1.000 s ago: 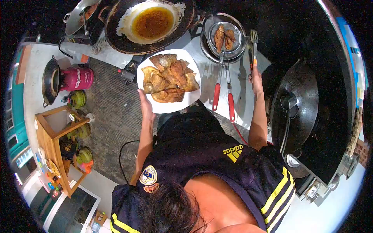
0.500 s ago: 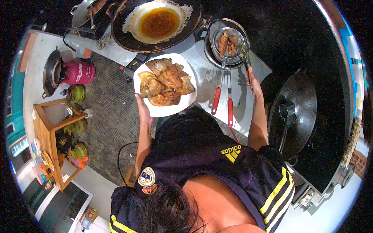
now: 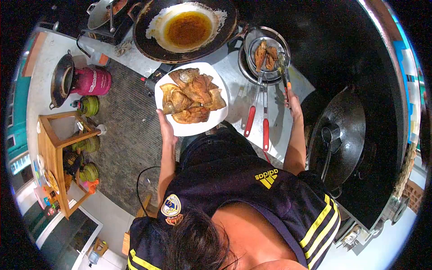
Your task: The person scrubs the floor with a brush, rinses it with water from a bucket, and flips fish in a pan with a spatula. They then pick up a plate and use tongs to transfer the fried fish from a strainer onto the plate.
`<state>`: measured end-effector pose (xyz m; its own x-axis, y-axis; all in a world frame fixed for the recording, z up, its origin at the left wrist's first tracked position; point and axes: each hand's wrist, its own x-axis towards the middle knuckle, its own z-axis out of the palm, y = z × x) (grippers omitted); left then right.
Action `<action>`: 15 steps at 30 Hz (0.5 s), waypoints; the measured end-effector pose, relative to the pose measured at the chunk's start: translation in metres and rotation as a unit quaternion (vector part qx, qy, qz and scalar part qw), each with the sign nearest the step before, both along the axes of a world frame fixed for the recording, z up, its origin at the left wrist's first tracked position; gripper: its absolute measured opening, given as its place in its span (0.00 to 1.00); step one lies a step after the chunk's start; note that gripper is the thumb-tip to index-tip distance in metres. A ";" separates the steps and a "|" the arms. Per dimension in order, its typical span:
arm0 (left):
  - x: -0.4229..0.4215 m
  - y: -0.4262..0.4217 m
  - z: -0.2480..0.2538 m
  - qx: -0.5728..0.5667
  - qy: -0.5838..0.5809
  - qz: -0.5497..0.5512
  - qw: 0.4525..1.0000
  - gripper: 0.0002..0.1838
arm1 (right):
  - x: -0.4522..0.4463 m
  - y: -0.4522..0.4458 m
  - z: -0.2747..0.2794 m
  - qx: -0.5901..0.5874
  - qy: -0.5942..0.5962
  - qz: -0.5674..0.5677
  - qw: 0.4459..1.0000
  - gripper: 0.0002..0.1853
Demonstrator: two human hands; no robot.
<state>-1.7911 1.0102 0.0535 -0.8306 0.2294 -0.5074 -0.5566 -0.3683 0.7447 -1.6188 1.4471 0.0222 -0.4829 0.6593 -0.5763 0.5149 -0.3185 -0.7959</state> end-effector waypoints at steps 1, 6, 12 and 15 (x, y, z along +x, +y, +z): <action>0.000 0.000 -0.001 -0.005 -0.003 0.001 1.000 0.38 | -0.003 0.001 -0.002 0.005 0.003 -0.001 1.000 0.21; -0.002 -0.003 0.001 -0.012 -0.004 -0.011 1.000 0.39 | -0.023 0.007 -0.004 0.010 -0.032 -0.006 0.999 0.20; -0.006 -0.012 -0.006 0.016 -0.023 -0.029 0.999 0.39 | -0.039 0.013 -0.014 -0.004 -0.050 0.022 0.998 0.16; -0.010 -0.014 -0.003 0.018 -0.023 -0.040 0.999 0.39 | -0.046 -0.007 0.001 -0.010 -0.039 0.019 0.999 0.17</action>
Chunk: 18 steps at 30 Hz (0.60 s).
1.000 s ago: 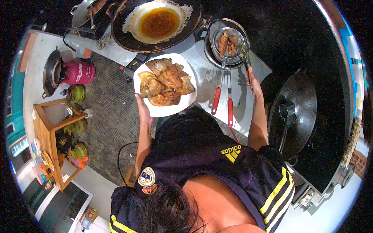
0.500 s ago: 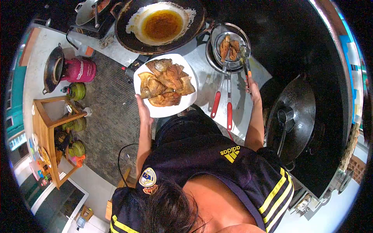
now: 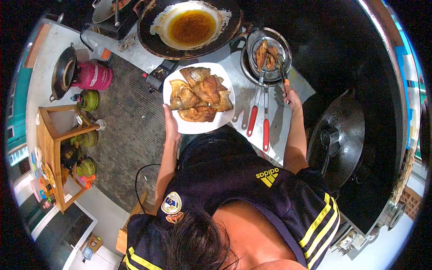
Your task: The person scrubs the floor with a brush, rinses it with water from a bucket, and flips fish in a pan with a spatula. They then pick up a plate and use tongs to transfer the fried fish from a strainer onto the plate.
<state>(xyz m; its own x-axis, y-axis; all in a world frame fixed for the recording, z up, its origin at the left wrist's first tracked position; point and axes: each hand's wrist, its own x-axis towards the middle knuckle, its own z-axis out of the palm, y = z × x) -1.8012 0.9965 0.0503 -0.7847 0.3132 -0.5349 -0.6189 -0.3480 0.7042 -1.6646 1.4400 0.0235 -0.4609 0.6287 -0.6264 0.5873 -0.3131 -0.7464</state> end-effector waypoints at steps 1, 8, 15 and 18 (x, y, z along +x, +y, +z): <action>-0.001 -0.001 0.003 -0.003 0.004 -0.008 1.000 0.39 | 0.000 -0.001 -0.004 -0.020 0.005 -0.011 1.000 0.16; -0.013 -0.013 -0.028 -0.001 -0.032 -0.041 0.999 0.40 | 0.025 -0.016 -0.035 -0.195 0.112 -0.043 0.974 0.12; -0.022 0.007 -0.018 0.002 -0.020 -0.090 0.996 0.38 | 0.060 -0.078 0.056 -0.077 0.105 -0.014 0.991 0.17; -0.037 0.010 -0.080 -0.001 -0.058 -0.100 0.993 0.39 | 0.086 -0.104 0.090 -0.061 0.143 0.071 0.985 0.19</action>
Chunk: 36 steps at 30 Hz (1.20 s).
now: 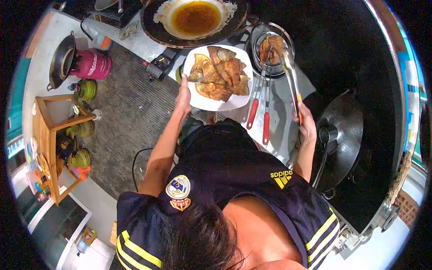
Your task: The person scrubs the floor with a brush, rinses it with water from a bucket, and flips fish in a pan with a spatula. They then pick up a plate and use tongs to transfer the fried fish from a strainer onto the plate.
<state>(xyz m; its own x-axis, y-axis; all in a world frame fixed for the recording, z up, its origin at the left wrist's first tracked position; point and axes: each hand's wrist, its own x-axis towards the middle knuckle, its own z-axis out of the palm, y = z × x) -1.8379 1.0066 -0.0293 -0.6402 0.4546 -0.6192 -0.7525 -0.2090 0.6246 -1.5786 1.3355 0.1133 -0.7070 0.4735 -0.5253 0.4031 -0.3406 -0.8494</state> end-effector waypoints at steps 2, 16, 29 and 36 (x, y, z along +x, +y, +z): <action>-0.001 0.015 0.010 0.008 0.004 -0.007 1.000 0.39 | 0.012 -0.018 0.022 -0.002 0.018 0.053 0.998 0.21; 0.003 0.044 0.031 0.087 0.000 -0.069 0.994 0.41 | 0.021 -0.054 0.076 0.159 -0.109 0.217 0.957 0.27; 0.014 0.040 0.060 0.045 0.015 -0.030 0.998 0.40 | 0.004 0.049 0.046 0.297 -0.159 0.044 0.941 0.27; 0.016 0.033 0.085 0.024 0.029 0.017 0.999 0.38 | -0.056 0.079 -0.099 0.462 -0.271 -0.040 0.844 0.29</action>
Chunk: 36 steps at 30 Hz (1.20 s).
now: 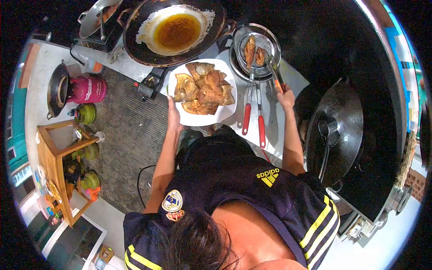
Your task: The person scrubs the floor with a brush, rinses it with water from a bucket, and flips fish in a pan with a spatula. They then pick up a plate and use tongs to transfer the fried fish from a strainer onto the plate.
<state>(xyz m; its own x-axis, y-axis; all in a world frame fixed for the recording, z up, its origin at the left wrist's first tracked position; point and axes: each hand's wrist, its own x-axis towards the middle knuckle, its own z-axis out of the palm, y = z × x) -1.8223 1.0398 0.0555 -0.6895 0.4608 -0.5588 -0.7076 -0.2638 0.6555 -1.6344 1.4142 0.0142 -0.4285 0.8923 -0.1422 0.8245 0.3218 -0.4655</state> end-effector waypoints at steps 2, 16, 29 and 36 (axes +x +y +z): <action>-0.001 -0.005 -0.008 -0.002 0.024 0.012 1.000 0.37 | -0.015 -0.012 -0.005 -0.012 -0.056 -0.030 0.998 0.29; -0.005 -0.020 -0.021 -0.016 0.028 0.010 0.999 0.38 | -0.043 -0.066 -0.035 0.084 -0.046 -0.054 0.994 0.32; -0.003 -0.014 -0.003 -0.002 0.016 -0.001 1.000 0.38 | -0.034 -0.072 -0.037 0.103 -0.037 -0.057 0.992 0.31; -0.008 -0.016 -0.022 0.000 0.002 -0.017 1.000 0.39 | -0.009 -0.019 -0.091 -0.056 0.217 -0.023 0.974 0.25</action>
